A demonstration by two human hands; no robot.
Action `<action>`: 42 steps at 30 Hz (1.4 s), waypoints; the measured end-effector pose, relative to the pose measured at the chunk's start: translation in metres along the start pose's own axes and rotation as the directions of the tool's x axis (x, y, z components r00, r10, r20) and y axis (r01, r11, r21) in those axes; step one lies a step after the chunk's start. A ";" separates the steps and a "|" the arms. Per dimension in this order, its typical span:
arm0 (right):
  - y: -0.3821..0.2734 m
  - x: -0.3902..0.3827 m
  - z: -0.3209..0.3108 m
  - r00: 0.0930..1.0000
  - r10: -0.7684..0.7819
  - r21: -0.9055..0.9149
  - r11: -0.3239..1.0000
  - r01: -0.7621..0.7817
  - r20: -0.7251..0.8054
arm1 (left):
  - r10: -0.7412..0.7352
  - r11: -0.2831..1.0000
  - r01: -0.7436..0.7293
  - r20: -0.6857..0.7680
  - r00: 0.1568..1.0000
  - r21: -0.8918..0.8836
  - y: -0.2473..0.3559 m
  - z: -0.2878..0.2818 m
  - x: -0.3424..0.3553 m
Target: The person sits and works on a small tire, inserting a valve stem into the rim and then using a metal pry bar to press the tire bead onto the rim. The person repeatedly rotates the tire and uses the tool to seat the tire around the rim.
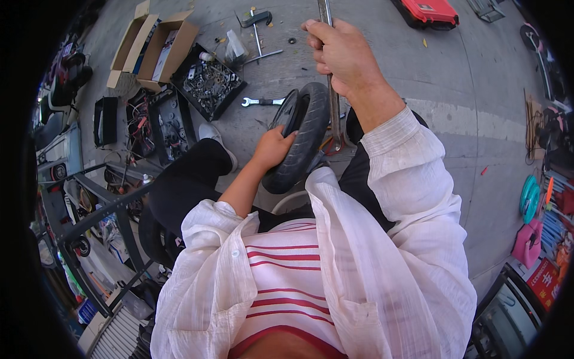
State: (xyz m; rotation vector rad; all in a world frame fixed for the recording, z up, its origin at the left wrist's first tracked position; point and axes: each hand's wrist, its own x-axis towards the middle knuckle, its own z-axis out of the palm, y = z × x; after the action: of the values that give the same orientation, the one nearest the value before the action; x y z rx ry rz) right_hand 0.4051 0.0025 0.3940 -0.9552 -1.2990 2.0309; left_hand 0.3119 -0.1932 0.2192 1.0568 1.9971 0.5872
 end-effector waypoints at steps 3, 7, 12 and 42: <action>0.001 0.000 0.001 1.000 -0.009 -0.015 1.000 0.009 -0.005 | 0.000 1.000 0.000 -0.006 1.000 0.011 0.001 0.001 0.000; 0.001 0.000 0.002 1.000 -0.003 -0.027 1.000 0.003 -0.002 | 0.010 1.000 -0.010 -0.009 1.000 0.007 0.001 0.002 -0.001; 0.001 0.000 0.005 1.000 -0.007 -0.039 0.999 0.006 -0.013 | 0.021 1.000 -0.021 -0.006 1.000 0.003 -0.005 0.004 0.002; 0.003 0.004 0.006 1.000 0.004 -0.064 0.998 -0.002 0.021 | 0.003 1.000 -0.004 -0.026 1.000 -0.016 -0.004 -0.006 -0.001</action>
State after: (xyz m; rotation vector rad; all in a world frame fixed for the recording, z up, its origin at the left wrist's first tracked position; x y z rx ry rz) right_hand 0.3973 0.0013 0.3915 -0.9670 -1.3824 2.0175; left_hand 0.3054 -0.1960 0.2205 1.0479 2.0100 0.6212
